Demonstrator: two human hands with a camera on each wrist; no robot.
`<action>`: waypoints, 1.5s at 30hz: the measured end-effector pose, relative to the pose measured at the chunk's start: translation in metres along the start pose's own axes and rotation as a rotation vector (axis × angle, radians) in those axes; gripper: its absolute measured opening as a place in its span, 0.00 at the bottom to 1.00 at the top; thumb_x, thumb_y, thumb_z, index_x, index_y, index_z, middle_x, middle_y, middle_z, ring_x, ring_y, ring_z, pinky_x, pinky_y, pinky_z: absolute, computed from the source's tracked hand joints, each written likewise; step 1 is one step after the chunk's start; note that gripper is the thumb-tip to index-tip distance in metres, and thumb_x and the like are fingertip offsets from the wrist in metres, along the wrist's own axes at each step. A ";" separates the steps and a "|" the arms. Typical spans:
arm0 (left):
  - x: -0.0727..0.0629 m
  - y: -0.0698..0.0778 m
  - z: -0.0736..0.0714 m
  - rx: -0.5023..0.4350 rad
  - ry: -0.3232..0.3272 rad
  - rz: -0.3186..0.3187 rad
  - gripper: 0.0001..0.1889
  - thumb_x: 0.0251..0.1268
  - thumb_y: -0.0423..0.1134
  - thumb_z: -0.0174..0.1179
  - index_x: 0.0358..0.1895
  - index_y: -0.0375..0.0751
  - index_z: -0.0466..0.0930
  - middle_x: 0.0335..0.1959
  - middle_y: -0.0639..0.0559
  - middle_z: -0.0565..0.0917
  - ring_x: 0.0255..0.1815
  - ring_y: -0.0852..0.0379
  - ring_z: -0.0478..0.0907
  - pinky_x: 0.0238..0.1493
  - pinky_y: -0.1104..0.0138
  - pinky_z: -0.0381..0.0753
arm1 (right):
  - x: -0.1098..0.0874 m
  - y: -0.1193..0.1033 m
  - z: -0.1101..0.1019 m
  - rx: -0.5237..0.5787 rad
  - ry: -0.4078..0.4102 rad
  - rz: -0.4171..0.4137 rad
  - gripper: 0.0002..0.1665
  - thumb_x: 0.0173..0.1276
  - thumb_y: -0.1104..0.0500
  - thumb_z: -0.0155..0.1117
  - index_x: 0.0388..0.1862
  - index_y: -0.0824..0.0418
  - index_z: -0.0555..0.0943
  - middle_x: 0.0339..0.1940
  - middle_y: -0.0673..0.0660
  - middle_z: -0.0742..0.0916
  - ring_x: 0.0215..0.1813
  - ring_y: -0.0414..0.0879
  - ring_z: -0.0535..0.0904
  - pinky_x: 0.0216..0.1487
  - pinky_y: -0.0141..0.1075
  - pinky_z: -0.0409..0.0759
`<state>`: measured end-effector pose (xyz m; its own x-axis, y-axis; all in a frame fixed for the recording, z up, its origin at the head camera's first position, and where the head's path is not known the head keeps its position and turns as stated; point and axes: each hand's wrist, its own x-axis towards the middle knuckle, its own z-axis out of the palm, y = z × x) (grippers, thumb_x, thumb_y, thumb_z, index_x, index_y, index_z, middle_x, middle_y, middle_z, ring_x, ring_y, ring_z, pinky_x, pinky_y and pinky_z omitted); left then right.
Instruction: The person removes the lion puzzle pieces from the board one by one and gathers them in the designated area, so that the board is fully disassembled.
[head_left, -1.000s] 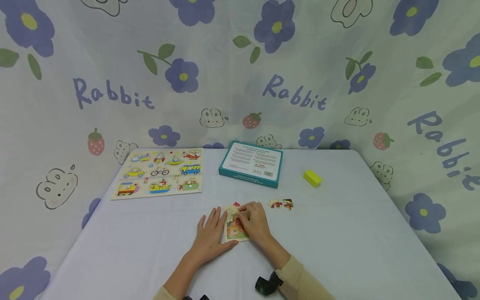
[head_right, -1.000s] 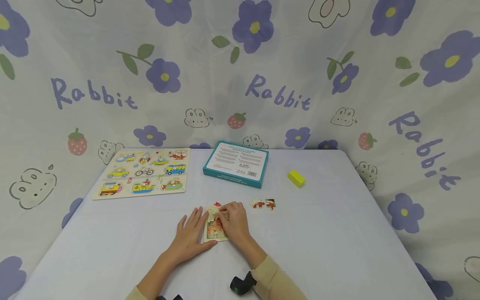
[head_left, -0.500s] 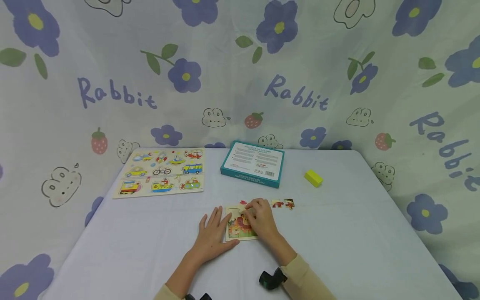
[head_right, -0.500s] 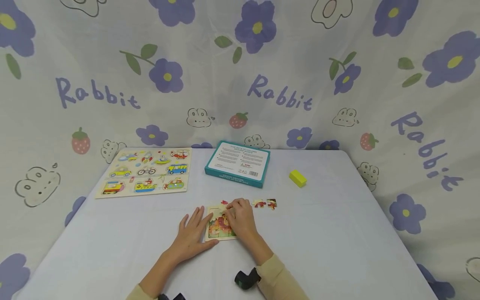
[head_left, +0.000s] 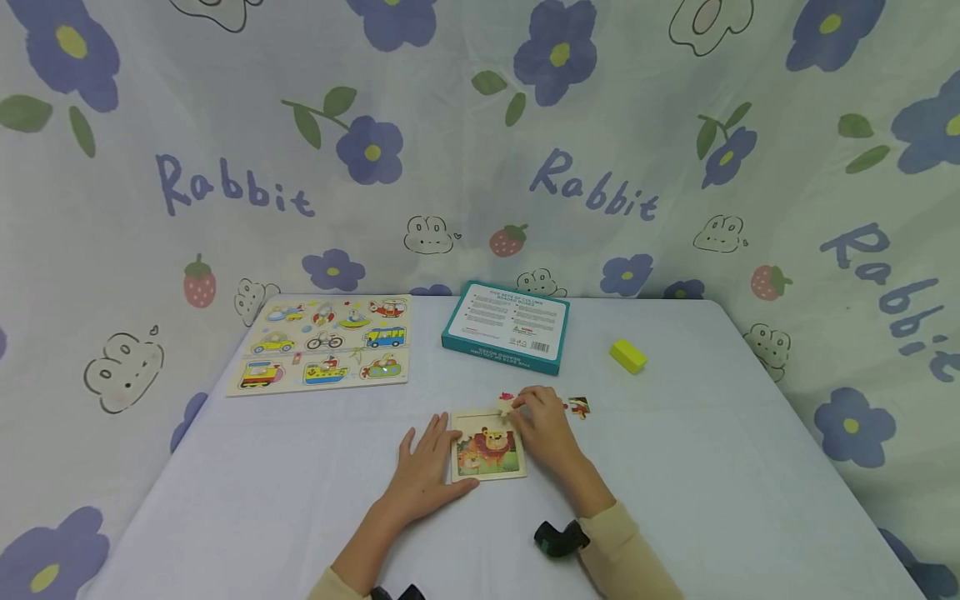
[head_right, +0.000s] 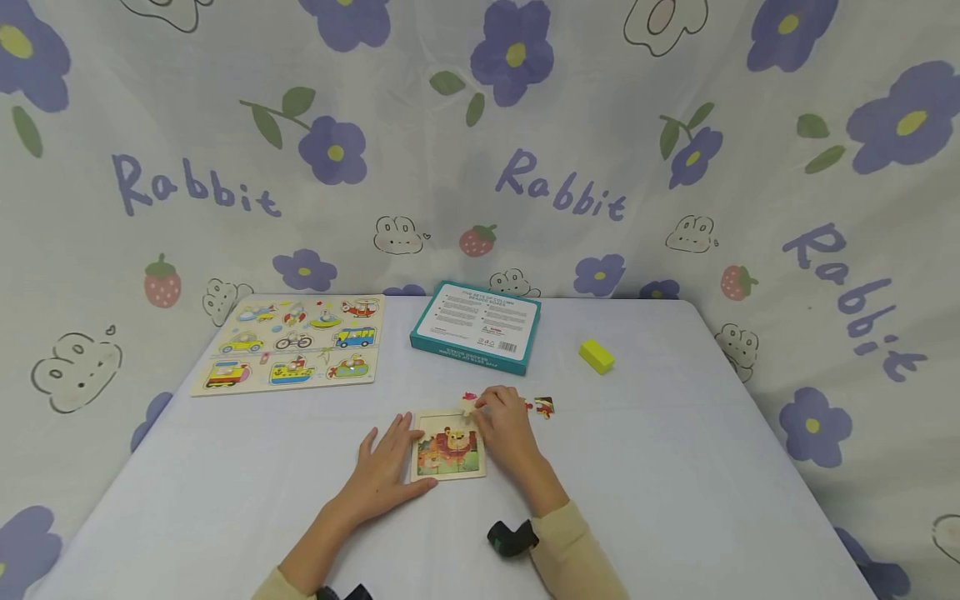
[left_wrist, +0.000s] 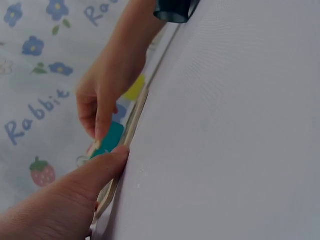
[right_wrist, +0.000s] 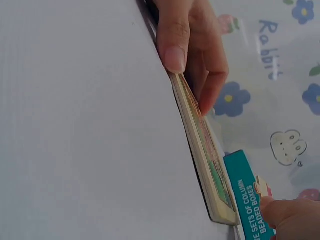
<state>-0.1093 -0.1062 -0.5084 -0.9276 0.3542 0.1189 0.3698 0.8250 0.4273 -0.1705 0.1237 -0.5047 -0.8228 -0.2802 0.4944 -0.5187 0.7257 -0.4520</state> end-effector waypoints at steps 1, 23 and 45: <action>0.000 0.000 0.000 -0.006 -0.007 -0.004 0.43 0.47 0.67 0.58 0.60 0.39 0.65 0.70 0.39 0.55 0.71 0.46 0.48 0.64 0.45 0.38 | 0.000 0.002 -0.001 0.002 -0.003 -0.001 0.05 0.58 0.61 0.67 0.31 0.60 0.79 0.40 0.54 0.79 0.45 0.49 0.71 0.47 0.42 0.69; 0.001 -0.009 -0.012 -0.205 -0.087 -0.049 0.43 0.43 0.61 0.67 0.60 0.37 0.64 0.71 0.40 0.52 0.72 0.47 0.44 0.68 0.53 0.40 | -0.004 0.029 -0.013 -0.033 -0.077 0.027 0.03 0.59 0.62 0.66 0.33 0.58 0.81 0.41 0.52 0.83 0.47 0.46 0.73 0.49 0.41 0.71; 0.002 -0.016 -0.014 -0.279 -0.113 -0.054 0.43 0.40 0.57 0.70 0.58 0.35 0.66 0.71 0.40 0.52 0.72 0.47 0.43 0.69 0.55 0.40 | -0.004 0.032 -0.009 -0.084 -0.083 0.029 0.04 0.59 0.62 0.66 0.32 0.56 0.80 0.40 0.52 0.83 0.46 0.46 0.72 0.48 0.41 0.71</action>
<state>-0.1176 -0.1245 -0.5026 -0.9281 0.3724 -0.0048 0.2763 0.6970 0.6618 -0.1817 0.1536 -0.5148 -0.8556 -0.3071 0.4168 -0.4758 0.7836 -0.3995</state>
